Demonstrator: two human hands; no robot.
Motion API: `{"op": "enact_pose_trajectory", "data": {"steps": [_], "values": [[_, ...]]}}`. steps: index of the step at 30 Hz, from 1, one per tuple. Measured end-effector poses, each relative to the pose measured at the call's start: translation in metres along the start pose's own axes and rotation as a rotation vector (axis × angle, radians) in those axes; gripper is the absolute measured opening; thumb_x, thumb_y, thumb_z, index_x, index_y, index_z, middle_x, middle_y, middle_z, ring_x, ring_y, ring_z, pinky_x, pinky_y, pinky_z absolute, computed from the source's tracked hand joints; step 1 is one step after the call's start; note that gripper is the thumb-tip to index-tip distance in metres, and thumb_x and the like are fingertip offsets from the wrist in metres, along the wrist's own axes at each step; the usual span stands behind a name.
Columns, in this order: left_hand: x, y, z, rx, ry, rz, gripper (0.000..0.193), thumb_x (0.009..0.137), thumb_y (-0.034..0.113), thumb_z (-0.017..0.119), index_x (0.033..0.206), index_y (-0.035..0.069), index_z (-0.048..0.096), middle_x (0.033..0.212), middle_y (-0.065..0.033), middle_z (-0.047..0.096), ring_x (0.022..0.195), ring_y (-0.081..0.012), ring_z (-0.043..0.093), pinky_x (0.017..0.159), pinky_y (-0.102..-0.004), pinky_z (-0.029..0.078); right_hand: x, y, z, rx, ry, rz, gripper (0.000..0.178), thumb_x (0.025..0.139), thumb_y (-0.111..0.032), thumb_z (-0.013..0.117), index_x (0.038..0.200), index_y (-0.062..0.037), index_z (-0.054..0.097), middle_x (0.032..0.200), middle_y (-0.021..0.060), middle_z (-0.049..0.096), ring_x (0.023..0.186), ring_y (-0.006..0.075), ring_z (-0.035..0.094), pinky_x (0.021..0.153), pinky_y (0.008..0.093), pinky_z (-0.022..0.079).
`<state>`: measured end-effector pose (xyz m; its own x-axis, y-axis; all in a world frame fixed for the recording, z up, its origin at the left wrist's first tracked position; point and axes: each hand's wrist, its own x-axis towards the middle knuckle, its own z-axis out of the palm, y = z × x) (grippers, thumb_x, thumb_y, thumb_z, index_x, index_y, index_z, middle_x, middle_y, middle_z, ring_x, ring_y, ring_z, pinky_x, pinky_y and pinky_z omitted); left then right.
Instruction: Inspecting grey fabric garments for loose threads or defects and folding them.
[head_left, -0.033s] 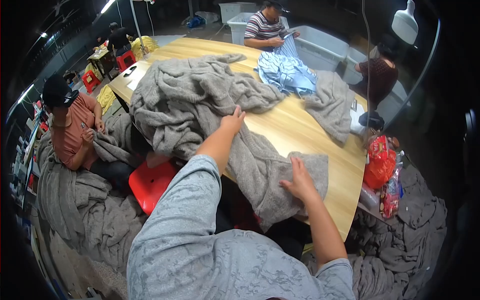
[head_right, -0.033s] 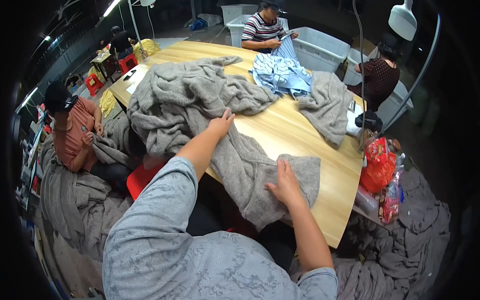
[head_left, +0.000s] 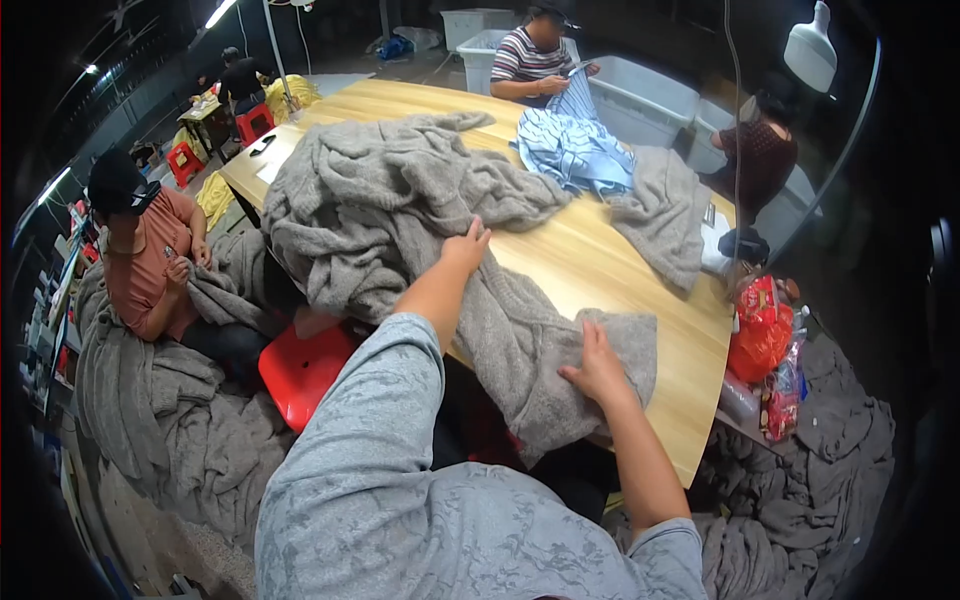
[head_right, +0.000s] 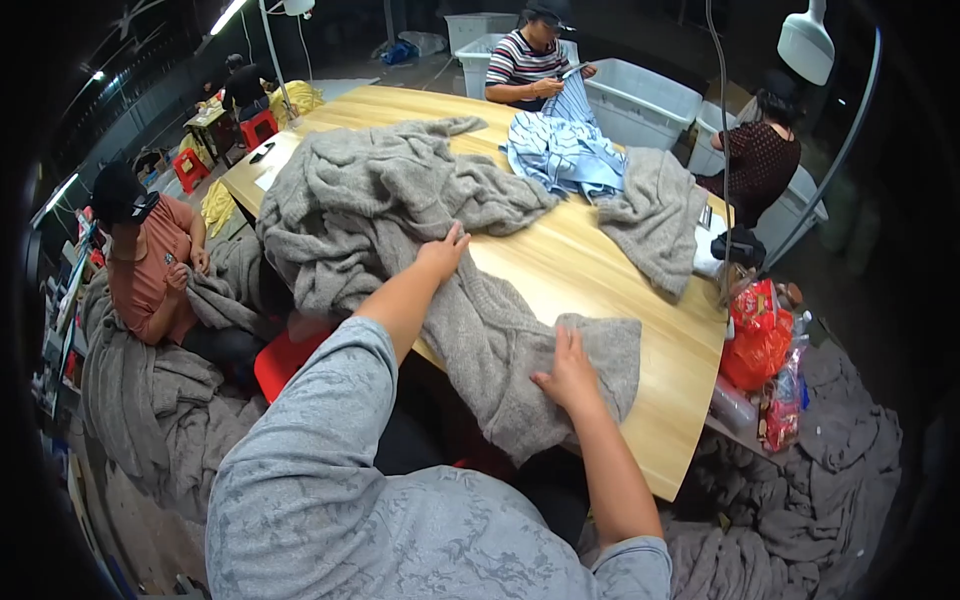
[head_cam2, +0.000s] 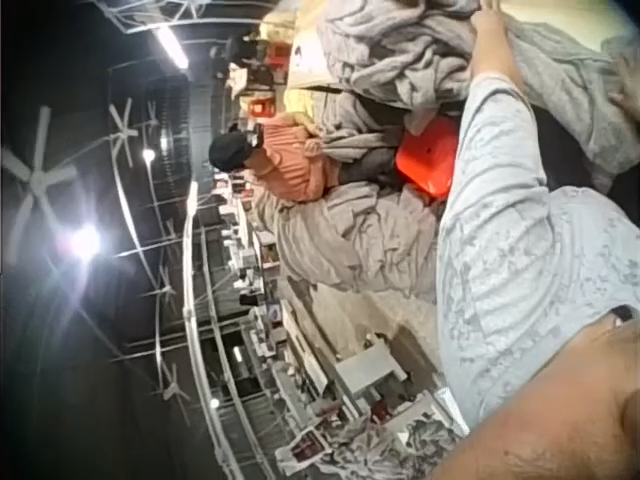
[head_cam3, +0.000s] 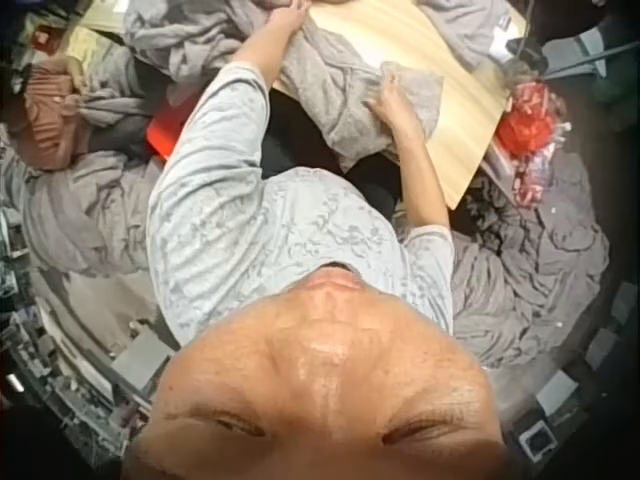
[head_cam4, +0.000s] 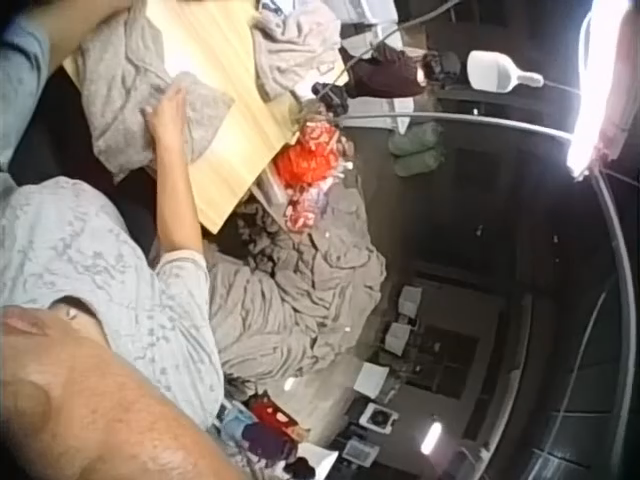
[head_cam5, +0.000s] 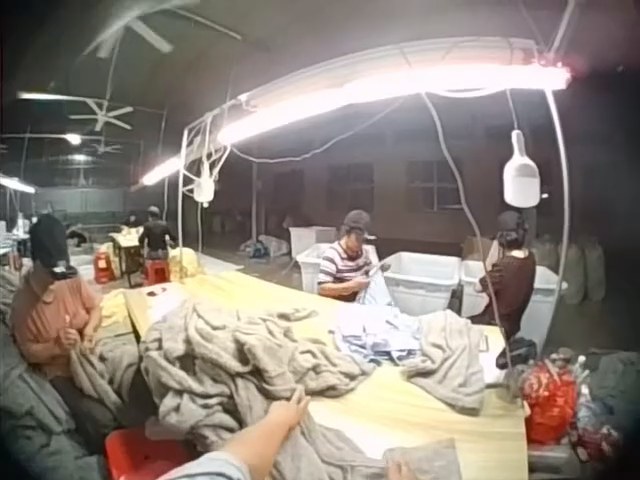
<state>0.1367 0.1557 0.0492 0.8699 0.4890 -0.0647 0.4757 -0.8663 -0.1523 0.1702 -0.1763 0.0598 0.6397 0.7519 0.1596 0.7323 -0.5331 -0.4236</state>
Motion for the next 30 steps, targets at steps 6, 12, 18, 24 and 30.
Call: {"op": "enact_pose_trajectory", "data": {"steps": [6, 12, 18, 24, 30], "values": [[0.01, -0.002, 0.019, 0.172, 0.015, 0.356, 0.051, 0.084, 0.013, 0.044, 0.133, 0.019, 0.033, 0.14, -0.0137, 0.026, 0.08, -0.0268, 0.063, 0.066, -0.0365, 0.051, -0.006, 0.023, -0.01, 0.054, 0.01, 0.144, 0.039, 0.063, -0.011, 0.061, 0.1, 0.0009, 0.054, 0.097, 0.0194, 0.059, 0.091, 0.0355, 0.056, 0.08, 0.0395, 0.045], [0.022, 0.011, -0.031, 0.107, 0.137, 0.073, 0.025, 0.083, 0.017, 0.044, 0.091, 0.01, 0.066, 0.099, -0.0092, 0.064, 0.086, -0.0239, 0.063, 0.069, -0.0374, 0.05, -0.046, 0.068, -0.137, 0.514, 0.485, 0.177, 0.012, 0.068, 0.001, 0.051, 0.08, 0.0008, 0.053, 0.074, 0.0035, 0.053, 0.073, 0.0126, 0.051, 0.068, 0.0254, 0.041], [0.06, 0.067, -0.226, -0.345, 0.724, 0.293, 0.027, 0.07, 0.015, 0.058, 0.095, 0.005, 0.06, 0.1, -0.016, 0.061, 0.093, -0.0304, 0.059, 0.077, -0.0384, 0.048, -0.072, 0.088, -0.121, 1.127, 0.359, 0.213, 0.023, 0.074, 0.001, 0.045, 0.096, 0.0016, 0.052, 0.086, 0.0035, 0.056, 0.081, 0.0122, 0.052, 0.075, 0.0233, 0.039], [0.0, 0.109, -0.423, -1.132, 1.254, 0.625, 0.031, 0.08, 0.026, 0.048, 0.098, 0.003, 0.057, 0.089, -0.0254, 0.06, 0.089, -0.0335, 0.059, 0.08, -0.0407, 0.045, -0.046, 0.082, -0.11, 0.941, 0.162, 0.311, 0.021, 0.075, -0.005, 0.048, 0.095, 0.0008, 0.056, 0.084, 0.0016, 0.056, 0.078, 0.0107, 0.052, 0.069, 0.0249, 0.041], [-0.051, 0.049, -0.479, -0.335, 1.41, 0.597, 0.017, 0.08, 0.013, 0.047, 0.081, 0.008, 0.063, 0.072, -0.0142, 0.062, 0.071, -0.0264, 0.061, 0.062, -0.0349, 0.048, -0.051, 0.102, -0.204, 1.394, 0.586, 0.255, 0.042, 0.082, -0.021, 0.054, 0.118, -0.0011, 0.046, 0.113, 0.0116, 0.052, 0.1, 0.0238, 0.052, 0.085, 0.0365, 0.044]]}}
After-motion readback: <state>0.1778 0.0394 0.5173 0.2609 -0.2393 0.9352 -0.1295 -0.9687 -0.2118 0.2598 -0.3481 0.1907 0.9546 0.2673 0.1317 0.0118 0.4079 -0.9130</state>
